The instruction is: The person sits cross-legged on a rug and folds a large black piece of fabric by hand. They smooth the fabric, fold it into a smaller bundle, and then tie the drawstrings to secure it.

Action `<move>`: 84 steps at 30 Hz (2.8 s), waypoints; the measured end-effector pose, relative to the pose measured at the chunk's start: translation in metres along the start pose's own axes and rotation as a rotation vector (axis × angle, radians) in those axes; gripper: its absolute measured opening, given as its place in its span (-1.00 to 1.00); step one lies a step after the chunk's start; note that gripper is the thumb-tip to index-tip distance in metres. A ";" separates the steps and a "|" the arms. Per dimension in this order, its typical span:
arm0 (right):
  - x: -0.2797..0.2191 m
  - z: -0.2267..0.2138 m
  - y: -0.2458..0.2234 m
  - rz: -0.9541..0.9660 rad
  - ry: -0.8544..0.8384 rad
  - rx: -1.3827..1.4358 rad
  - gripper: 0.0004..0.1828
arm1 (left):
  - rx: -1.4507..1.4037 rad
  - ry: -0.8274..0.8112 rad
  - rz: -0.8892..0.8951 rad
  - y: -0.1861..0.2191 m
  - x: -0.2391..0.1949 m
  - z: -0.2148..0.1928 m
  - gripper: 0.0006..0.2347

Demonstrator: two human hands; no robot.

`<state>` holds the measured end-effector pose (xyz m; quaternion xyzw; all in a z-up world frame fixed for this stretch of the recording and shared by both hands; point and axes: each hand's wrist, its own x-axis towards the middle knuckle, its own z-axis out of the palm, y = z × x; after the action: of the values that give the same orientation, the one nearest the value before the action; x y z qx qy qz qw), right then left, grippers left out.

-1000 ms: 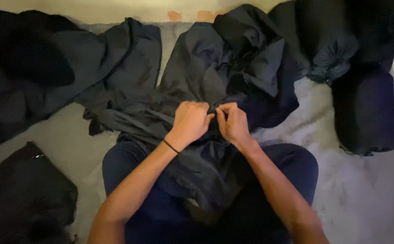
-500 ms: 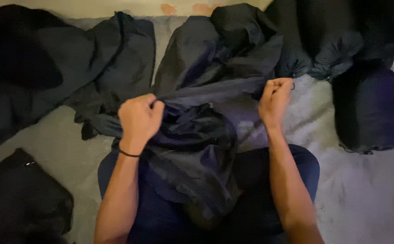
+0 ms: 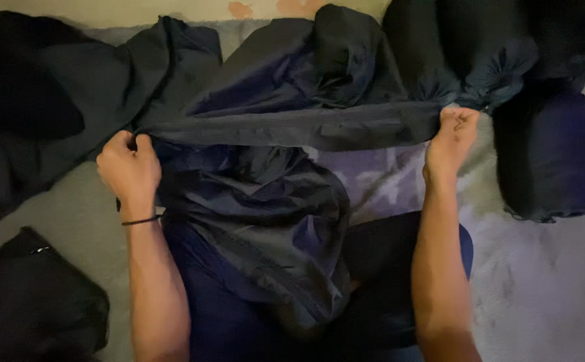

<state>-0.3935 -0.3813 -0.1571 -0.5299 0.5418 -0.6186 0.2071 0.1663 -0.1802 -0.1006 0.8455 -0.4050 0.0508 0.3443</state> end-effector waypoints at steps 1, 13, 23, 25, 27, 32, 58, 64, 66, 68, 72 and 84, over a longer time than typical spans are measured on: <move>0.003 0.001 0.001 0.188 -0.017 0.159 -0.77 | 0.023 -0.011 0.002 0.002 0.000 0.000 -0.71; 0.000 -0.016 -0.009 0.472 -0.276 0.758 -0.62 | 0.079 -0.064 0.091 0.048 -0.010 -0.011 -0.66; -0.009 0.011 -0.016 0.372 -0.426 0.686 -0.42 | -0.753 -0.588 0.284 0.193 -0.119 0.068 -0.88; -0.010 0.012 -0.019 0.368 -0.429 0.694 -0.45 | -0.874 -0.756 0.208 0.218 -0.140 0.094 -0.89; -0.010 0.012 -0.026 0.364 -0.429 0.702 -0.48 | -0.991 -0.928 0.130 0.243 -0.153 0.115 -0.87; -0.008 0.005 -0.038 0.325 -0.513 0.502 -0.59 | -1.206 -0.911 -0.228 0.293 -0.158 0.139 -0.76; -0.001 -0.004 -0.043 0.297 -0.652 0.363 -0.61 | -0.461 -0.580 0.254 0.276 -0.136 0.110 -0.58; 0.024 -0.017 -0.032 0.204 -0.281 0.276 -0.55 | 0.248 -0.469 0.369 0.179 -0.054 0.058 -0.05; 0.021 -0.017 -0.037 0.165 -0.098 0.202 -0.53 | 0.397 -0.434 0.328 0.132 -0.023 0.043 0.03; 0.015 -0.013 -0.046 0.052 0.074 0.044 -0.53 | 0.764 -0.585 0.081 0.084 0.008 0.033 -0.01; -0.001 0.009 -0.050 0.131 -0.162 -0.188 -0.46 | 0.568 -0.835 -0.209 0.040 0.011 0.038 -0.33; -0.143 0.092 -0.105 0.160 -1.323 -0.677 0.43 | 0.317 -0.674 -0.255 0.040 0.015 0.020 -0.19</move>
<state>-0.2290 -0.2693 -0.1390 -0.7851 0.5020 0.0469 0.3598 0.1438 -0.2195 -0.0884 0.9010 -0.3741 -0.2111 0.0608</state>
